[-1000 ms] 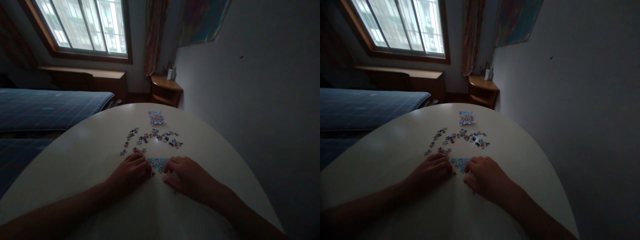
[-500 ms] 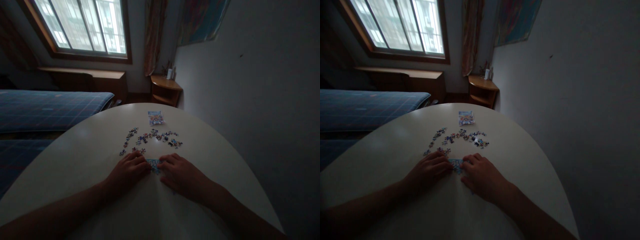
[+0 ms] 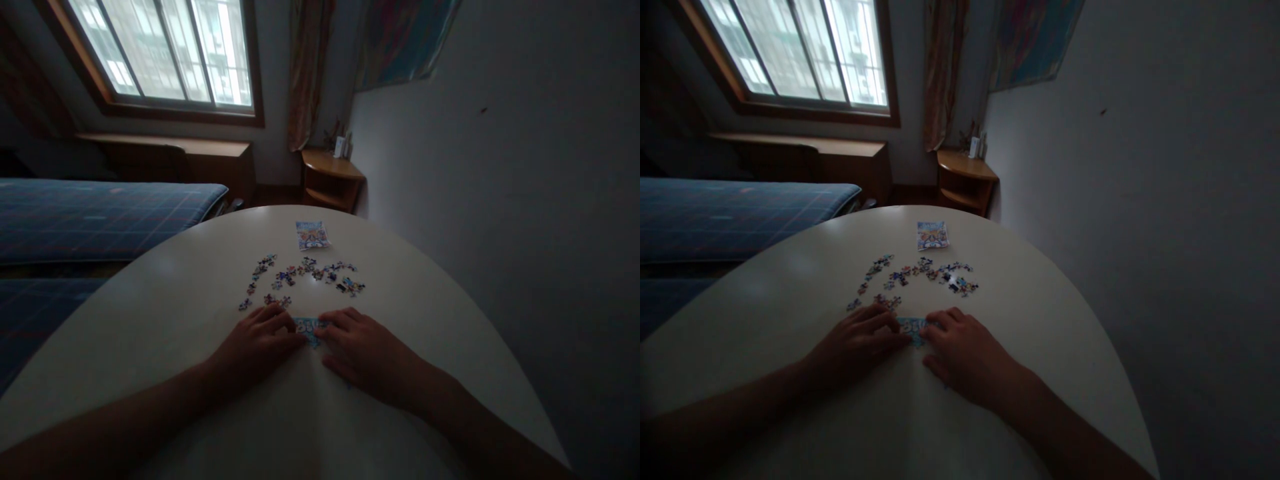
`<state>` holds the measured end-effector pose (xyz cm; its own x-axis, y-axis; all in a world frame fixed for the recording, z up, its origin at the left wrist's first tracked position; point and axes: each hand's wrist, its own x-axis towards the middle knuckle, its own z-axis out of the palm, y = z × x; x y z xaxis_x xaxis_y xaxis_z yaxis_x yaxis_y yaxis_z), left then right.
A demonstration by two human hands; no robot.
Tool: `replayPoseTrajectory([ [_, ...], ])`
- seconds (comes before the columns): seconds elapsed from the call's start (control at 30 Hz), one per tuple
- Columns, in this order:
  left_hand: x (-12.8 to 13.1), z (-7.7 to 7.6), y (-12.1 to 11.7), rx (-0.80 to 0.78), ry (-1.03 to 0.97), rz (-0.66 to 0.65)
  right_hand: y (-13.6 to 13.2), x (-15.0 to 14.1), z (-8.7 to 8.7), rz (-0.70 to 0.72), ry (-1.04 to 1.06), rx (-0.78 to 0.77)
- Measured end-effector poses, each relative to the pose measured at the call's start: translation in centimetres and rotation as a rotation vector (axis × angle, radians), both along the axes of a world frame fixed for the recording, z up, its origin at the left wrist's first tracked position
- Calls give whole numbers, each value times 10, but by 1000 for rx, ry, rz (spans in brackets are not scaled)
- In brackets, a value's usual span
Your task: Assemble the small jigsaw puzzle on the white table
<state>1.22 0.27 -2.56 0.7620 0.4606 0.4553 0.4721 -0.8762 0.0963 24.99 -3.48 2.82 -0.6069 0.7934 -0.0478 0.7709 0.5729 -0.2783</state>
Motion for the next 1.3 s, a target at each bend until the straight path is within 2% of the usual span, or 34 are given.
replayPoseTrajectory([
  [0.23,2,5,-2,-7,19,-34,1,4,7,7,12,-26],
  [0.47,3,0,-1,-15,-49,-42,-4,29,30,-156,38,-230],
  [0.7,-1,3,-5,-108,30,-75,-7,25,26,-200,-13,-367],
  [0.97,-3,7,-6,-153,120,-76,-1,15,15,-144,49,-213],
  [1.3,-4,5,-5,-145,127,-86,7,10,-1,-234,31,-55],
])
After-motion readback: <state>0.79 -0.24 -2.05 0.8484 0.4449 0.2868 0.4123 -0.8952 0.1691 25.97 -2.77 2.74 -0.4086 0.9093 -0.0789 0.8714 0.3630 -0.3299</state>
